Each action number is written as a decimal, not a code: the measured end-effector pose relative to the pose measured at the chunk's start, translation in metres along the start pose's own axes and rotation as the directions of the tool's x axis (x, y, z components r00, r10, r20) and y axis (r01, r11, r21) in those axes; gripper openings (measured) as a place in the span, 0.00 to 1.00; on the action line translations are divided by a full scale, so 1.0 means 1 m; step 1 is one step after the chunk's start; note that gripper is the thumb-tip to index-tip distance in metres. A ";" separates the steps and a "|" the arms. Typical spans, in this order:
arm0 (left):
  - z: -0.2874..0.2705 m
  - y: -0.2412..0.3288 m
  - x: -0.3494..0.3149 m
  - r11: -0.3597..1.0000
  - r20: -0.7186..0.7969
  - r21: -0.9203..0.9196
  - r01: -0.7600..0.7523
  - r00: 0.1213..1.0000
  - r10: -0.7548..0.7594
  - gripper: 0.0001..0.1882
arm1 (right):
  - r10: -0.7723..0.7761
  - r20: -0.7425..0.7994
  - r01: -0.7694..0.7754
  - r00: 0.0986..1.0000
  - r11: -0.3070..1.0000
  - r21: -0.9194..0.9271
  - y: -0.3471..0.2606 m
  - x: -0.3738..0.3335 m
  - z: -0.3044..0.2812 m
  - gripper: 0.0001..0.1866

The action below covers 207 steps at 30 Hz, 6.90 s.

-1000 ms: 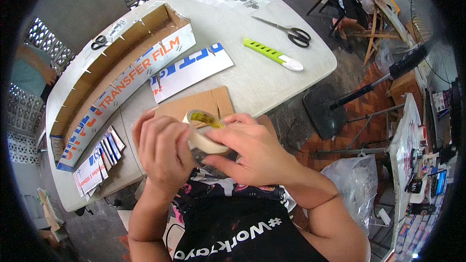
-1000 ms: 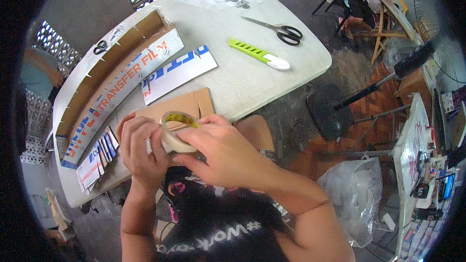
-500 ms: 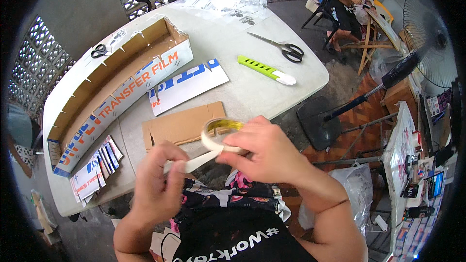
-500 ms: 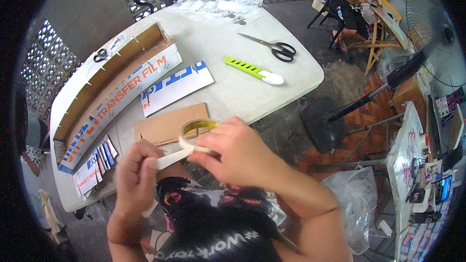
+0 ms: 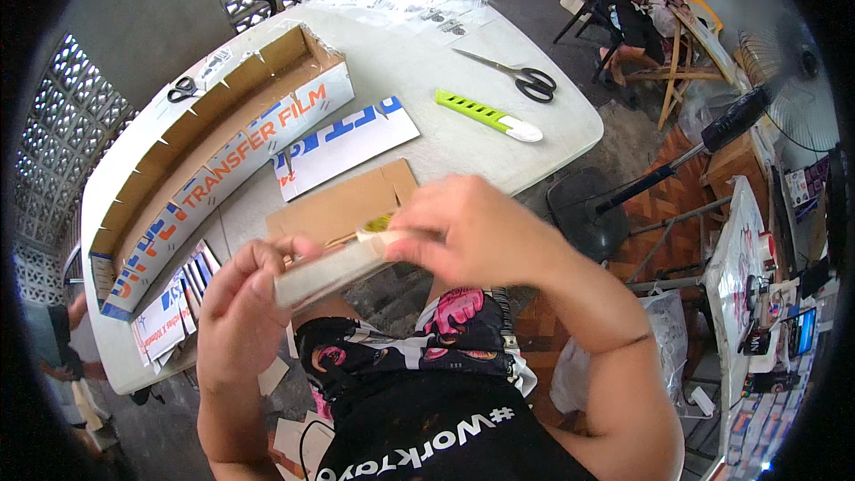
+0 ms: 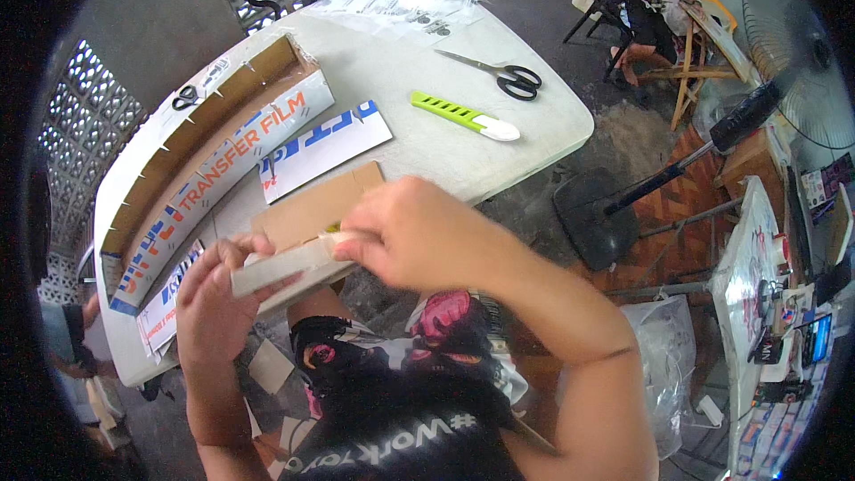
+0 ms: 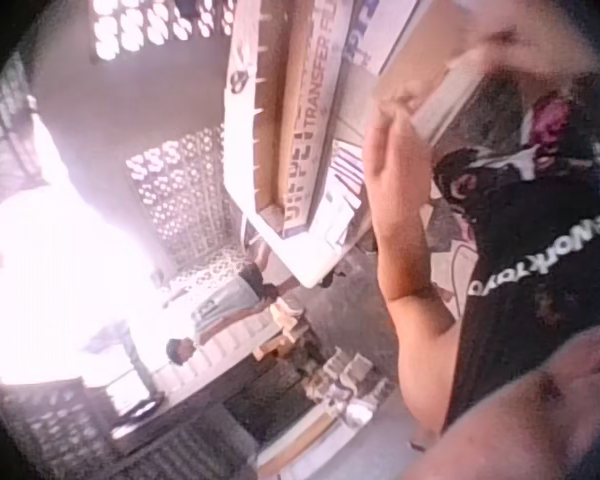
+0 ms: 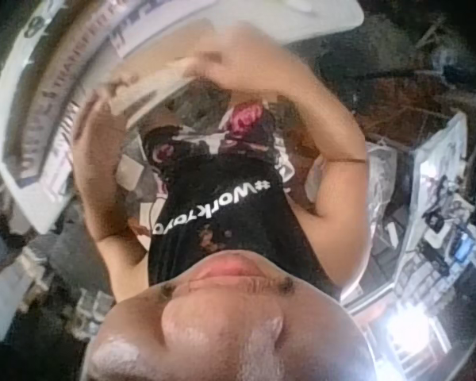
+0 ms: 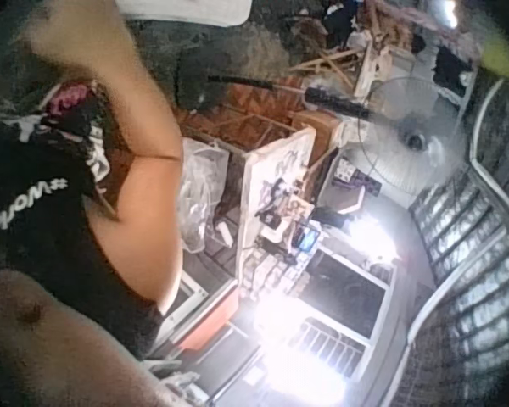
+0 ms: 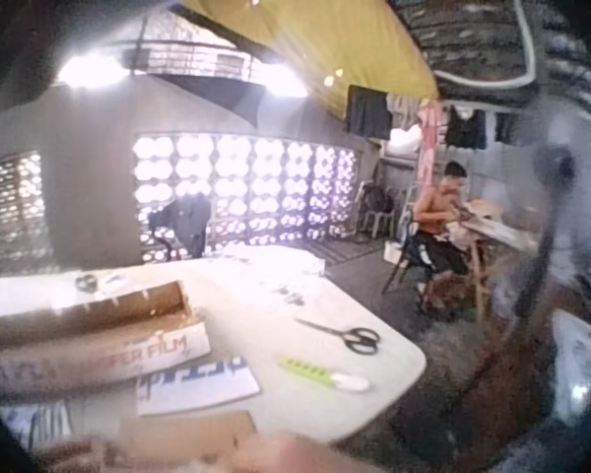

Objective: The person assembles a cardboard box by cutting and folding its flaps, then securing them with tape. They use a utility knife to trim edges and scissors to cut tape, working at a white table in a workshop.

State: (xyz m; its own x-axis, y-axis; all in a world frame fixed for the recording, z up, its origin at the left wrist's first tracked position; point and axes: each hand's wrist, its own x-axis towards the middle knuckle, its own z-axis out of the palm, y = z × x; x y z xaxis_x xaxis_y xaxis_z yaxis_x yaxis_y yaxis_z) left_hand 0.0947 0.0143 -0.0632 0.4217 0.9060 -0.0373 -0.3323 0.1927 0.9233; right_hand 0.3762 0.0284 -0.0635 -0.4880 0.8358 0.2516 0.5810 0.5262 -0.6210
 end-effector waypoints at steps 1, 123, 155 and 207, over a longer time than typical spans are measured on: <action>-0.002 0.002 0.004 0.986 -0.026 -0.155 0.060 0.998 -0.065 0.15 | -0.050 -0.068 0.054 0.996 0.996 0.070 0.016 0.007 -0.002 0.10; -0.054 -0.002 0.028 0.875 -0.076 -0.454 -0.170 0.986 0.152 0.30 | 0.007 0.206 -0.181 0.979 -0.444 0.878 0.009 -0.021 0.140 0.26; -0.066 -0.035 -0.005 0.988 -0.131 -0.083 -0.126 0.985 0.115 0.08 | 0.421 -0.183 -0.435 0.888 0.645 -0.628 0.062 0.016 -0.025 0.19; -0.031 -0.030 0.041 0.060 -0.148 0.989 0.137 0.958 0.248 0.09 | 0.420 0.110 -0.428 0.901 0.901 0.065 0.022 0.041 0.037 0.05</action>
State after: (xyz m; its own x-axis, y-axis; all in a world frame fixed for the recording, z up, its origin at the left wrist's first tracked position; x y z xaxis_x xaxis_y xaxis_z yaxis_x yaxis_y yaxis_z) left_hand 0.0957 0.0573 -0.1048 0.1968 0.9709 0.1363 0.8722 -0.2369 0.4279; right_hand 0.3452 0.0685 -0.0941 -0.2670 0.9567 -0.1157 0.6906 0.1062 -0.7154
